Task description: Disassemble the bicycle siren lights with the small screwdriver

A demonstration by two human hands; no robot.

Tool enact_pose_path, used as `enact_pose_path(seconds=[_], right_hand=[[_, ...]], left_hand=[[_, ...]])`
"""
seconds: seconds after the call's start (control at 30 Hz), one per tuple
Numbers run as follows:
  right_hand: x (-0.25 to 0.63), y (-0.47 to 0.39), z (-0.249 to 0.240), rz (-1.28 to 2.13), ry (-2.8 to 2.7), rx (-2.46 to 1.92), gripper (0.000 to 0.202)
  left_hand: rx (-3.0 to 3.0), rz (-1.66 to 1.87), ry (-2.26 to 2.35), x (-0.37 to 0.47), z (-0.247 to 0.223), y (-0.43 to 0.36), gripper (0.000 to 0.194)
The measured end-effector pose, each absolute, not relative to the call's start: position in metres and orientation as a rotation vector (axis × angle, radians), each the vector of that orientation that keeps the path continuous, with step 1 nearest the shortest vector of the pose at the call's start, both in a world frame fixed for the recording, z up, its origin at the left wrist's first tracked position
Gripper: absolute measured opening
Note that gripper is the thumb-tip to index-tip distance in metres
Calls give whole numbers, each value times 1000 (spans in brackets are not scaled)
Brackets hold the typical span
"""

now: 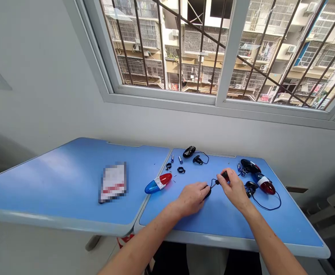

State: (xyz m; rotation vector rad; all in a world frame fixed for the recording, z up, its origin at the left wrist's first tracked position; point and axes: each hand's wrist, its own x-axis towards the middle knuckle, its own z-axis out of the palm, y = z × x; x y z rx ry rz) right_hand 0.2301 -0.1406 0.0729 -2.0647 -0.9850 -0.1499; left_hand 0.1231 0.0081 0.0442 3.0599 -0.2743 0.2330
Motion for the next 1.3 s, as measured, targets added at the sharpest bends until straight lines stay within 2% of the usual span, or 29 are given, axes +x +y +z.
enact_pose_path(seconds=[0.13,0.37,0.6,0.9,1.3], right_hand=[[235,-138,74,-153,-1001,-2000,16],[235,-144,67,-32,-978,-1747,23],[237,-146,54,12,-1000,-1682,29],[233,-142,65,-324,-1095,-1768,31],[232,-144,52,-340,-1176,-1768,34]], left_hand=[[3045,211,-249,124,46,8,34],[3036,195,-255,125,46,8,34],[3053,203,-251,126,46,8,33],[3038,183,-242,124,47,7,31],[3036,214,-231,128,42,7,30]])
